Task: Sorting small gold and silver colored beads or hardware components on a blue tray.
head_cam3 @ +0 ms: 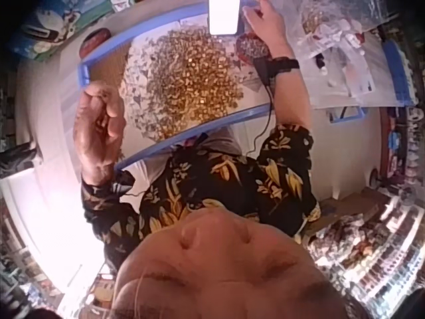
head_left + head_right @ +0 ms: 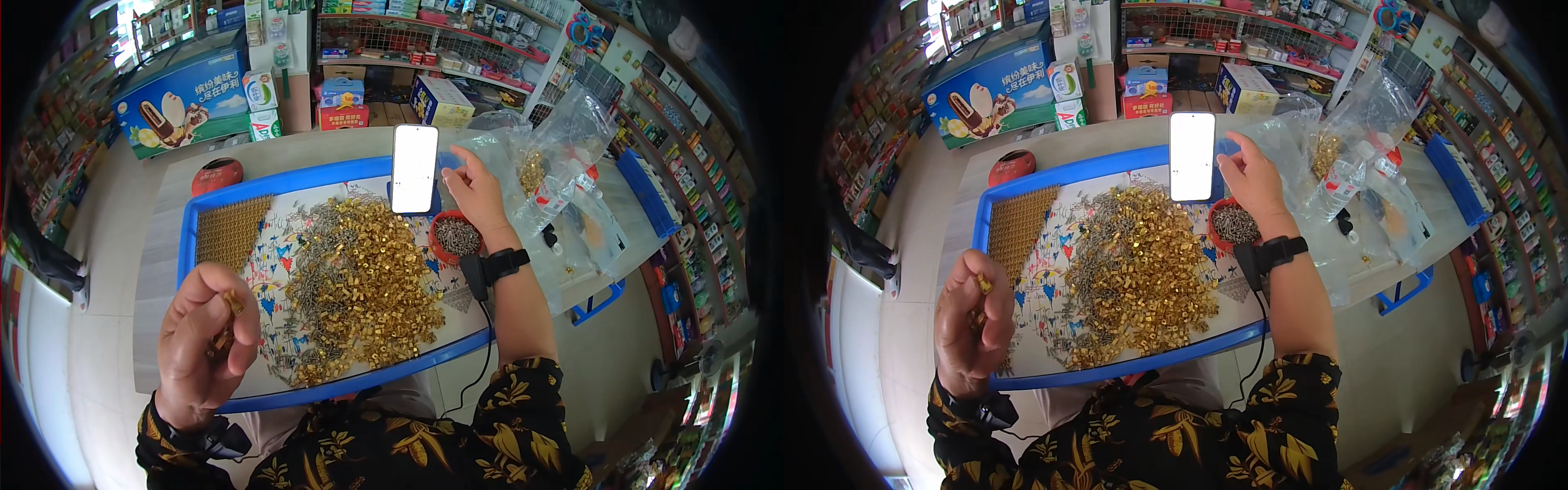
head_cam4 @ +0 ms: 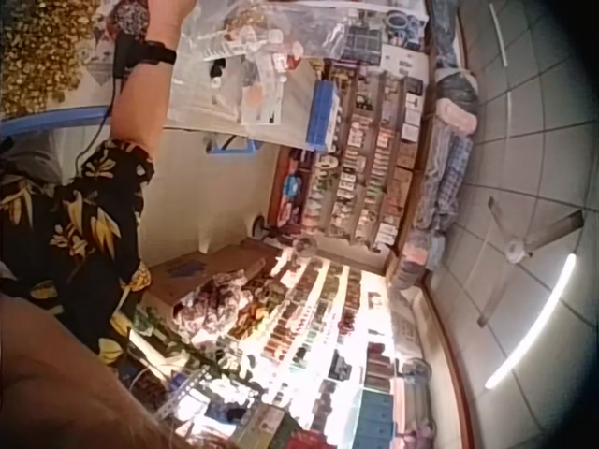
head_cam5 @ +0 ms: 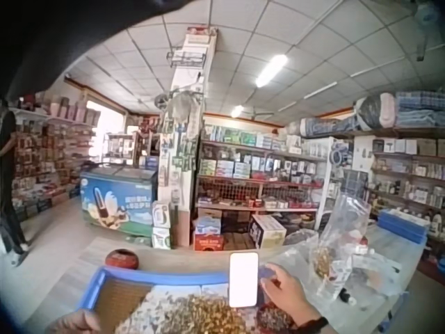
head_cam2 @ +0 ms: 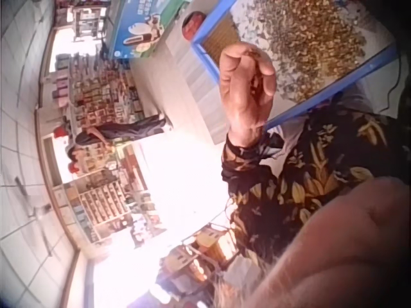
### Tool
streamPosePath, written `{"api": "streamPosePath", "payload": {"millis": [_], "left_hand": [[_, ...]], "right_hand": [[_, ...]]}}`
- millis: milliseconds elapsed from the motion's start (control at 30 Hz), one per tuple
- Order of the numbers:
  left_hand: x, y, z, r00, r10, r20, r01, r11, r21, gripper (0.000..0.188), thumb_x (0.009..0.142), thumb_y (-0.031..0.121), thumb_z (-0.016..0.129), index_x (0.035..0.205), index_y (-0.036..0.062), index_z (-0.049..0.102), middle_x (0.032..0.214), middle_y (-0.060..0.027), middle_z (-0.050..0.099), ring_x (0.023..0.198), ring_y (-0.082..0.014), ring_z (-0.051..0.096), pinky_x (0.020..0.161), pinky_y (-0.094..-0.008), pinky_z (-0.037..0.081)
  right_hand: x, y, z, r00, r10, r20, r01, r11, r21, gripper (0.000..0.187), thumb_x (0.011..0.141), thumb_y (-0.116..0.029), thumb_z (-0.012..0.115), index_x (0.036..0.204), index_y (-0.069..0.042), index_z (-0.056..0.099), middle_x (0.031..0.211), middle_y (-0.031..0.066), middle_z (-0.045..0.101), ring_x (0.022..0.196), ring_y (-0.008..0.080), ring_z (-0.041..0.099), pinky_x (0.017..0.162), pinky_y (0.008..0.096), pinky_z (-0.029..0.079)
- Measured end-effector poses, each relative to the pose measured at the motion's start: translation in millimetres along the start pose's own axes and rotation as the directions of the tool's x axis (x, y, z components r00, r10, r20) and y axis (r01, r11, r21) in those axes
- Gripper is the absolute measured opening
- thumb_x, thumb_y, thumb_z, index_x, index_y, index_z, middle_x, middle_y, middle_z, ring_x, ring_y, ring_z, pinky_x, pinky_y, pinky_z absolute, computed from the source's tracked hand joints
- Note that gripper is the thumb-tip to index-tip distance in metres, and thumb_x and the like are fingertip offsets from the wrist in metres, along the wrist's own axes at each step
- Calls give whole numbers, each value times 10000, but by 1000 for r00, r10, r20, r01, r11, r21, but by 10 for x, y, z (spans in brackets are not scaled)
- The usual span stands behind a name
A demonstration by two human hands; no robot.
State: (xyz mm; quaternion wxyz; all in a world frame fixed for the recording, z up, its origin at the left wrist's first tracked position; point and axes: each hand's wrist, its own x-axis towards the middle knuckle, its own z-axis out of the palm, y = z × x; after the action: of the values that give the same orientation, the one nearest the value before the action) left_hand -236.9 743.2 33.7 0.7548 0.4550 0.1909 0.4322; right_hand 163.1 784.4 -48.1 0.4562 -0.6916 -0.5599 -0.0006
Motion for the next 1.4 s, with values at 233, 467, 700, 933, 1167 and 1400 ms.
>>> {"api": "streamPosePath", "payload": {"millis": [233, 467, 700, 933, 1167, 1400], "left_hand": [[214, -124, -111, 999, 33, 27, -32, 999, -43, 131, 946, 169, 464, 957, 41, 491, 718, -59, 533, 438, -68, 405, 358, -171, 303], [265, -207, -334, 1000, 18, 26, -16, 997, -74, 156, 948, 200, 485, 961, 44, 478, 765, -54, 504, 471, -68, 389, 347, -166, 290], [311, -262, -438, 999, 30, -35, -34, 993, -115, 123, 941, 182, 464, 947, 60, 481, 782, -60, 523, 460, -73, 386, 359, -173, 288], [342, -308, -563, 999, 49, -8, -49, 995, -90, 93, 932, 123, 449, 988, 79, 509, 805, -82, 588, 509, -85, 447, 404, -172, 288], [323, -289, -608, 999, 32, -16, -33, 995, -99, 89, 929, 99, 444, 978, 91, 518, 820, -80, 596, 535, -83, 453, 418, -175, 284], [342, -310, -572, 990, 12, -138, -17, 999, -40, 73, 926, 132, 462, 925, 71, 502, 784, -65, 567, 500, -74, 436, 378, -176, 256]], "right_hand": [[7, 19, -8, 999, -15, -51, 19, 997, 77, 400, 879, -136, 606, 1261, -60, 518, 780, 46, 660, 641, 81, 575, 614, 229, 471], [23, 26, -20, 995, -22, -97, 27, 999, 45, 382, 875, -134, 606, 1242, -55, 536, 777, 46, 662, 642, 79, 576, 617, 228, 473], [34, 41, 19, 997, -5, -74, 10, 998, 69, 342, 877, -132, 606, 1207, -56, 567, 799, 36, 658, 669, 74, 582, 633, 224, 477], [64, -340, -85, 999, 35, -28, -26, 964, 266, 312, 903, -141, 579, 1206, -69, 577, 876, 35, 650, 720, 64, 572, 648, 217, 472], [64, -1170, -93, 990, -65, 125, 2, 894, 448, 298, 921, -148, 556, 1207, -71, 581, 890, 28, 647, 704, 48, 550, 638, 201, 456], [-199, -1526, 413, 858, -192, 476, -109, 838, 534, 232, 917, -130, 569, 1124, -41, 622, 898, 16, 650, 726, 49, 564, 651, 198, 464]]}}
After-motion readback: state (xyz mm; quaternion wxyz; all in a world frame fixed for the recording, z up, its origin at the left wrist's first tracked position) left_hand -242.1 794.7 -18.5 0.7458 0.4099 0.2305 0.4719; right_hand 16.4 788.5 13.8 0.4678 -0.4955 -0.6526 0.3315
